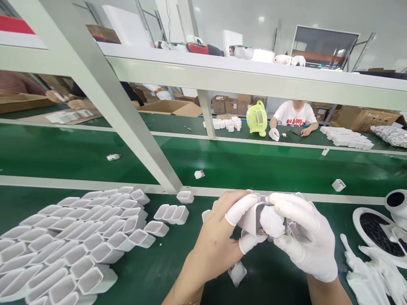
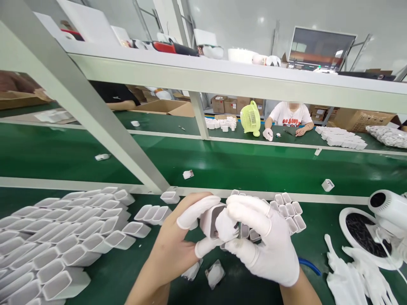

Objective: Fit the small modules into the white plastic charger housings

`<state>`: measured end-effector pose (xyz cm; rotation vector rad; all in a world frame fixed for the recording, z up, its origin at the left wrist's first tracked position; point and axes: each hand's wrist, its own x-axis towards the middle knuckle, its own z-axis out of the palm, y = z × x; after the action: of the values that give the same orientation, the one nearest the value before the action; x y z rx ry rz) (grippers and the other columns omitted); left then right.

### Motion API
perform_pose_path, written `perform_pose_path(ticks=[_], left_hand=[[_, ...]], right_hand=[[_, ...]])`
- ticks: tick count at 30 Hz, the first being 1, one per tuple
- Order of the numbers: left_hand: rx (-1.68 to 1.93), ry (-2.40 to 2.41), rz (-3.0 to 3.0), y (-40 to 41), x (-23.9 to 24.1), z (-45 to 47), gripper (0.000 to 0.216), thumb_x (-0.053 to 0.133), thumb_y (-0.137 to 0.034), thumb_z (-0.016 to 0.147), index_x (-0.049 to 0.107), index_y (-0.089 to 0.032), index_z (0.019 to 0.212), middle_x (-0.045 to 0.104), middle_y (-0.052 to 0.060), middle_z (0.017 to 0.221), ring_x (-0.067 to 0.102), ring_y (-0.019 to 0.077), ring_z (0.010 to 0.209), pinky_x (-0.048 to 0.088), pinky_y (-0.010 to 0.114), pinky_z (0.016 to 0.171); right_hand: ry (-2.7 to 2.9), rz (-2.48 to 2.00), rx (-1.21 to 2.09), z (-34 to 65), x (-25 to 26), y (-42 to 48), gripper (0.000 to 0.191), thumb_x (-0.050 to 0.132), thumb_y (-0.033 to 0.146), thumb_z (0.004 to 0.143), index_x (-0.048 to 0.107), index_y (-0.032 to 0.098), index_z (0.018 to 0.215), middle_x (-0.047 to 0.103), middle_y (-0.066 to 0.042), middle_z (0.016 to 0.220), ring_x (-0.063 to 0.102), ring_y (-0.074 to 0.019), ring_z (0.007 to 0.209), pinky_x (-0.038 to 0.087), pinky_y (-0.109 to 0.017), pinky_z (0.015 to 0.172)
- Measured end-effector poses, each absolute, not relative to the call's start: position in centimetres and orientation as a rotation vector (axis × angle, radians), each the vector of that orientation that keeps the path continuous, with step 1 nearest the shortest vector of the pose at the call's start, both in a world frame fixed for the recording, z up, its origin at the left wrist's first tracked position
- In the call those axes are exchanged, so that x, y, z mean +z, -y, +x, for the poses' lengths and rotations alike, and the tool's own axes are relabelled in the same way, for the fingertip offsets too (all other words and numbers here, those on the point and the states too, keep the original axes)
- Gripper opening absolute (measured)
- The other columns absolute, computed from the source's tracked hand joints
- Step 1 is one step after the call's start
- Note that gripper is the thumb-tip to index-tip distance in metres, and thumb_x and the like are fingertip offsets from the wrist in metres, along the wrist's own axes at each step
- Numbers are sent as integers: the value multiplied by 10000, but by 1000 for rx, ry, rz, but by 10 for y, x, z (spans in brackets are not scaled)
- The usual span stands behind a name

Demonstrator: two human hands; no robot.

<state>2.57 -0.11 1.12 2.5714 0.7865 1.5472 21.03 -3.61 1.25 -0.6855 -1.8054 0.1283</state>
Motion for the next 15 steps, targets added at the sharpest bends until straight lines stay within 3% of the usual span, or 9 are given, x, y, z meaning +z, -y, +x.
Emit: perform_pose_path(ticks=[15], left_hand=[[1569, -743, 2584, 3, 15, 23, 363, 586, -196, 869, 486, -197, 1218, 613, 89, 1025, 599, 206, 902, 540, 324, 727]], right_hand=[[1912, -722, -222, 209, 9, 36, 478, 554, 243, 929, 423, 256, 1388, 639, -70, 1202, 619, -169, 1137, 557, -298, 929]])
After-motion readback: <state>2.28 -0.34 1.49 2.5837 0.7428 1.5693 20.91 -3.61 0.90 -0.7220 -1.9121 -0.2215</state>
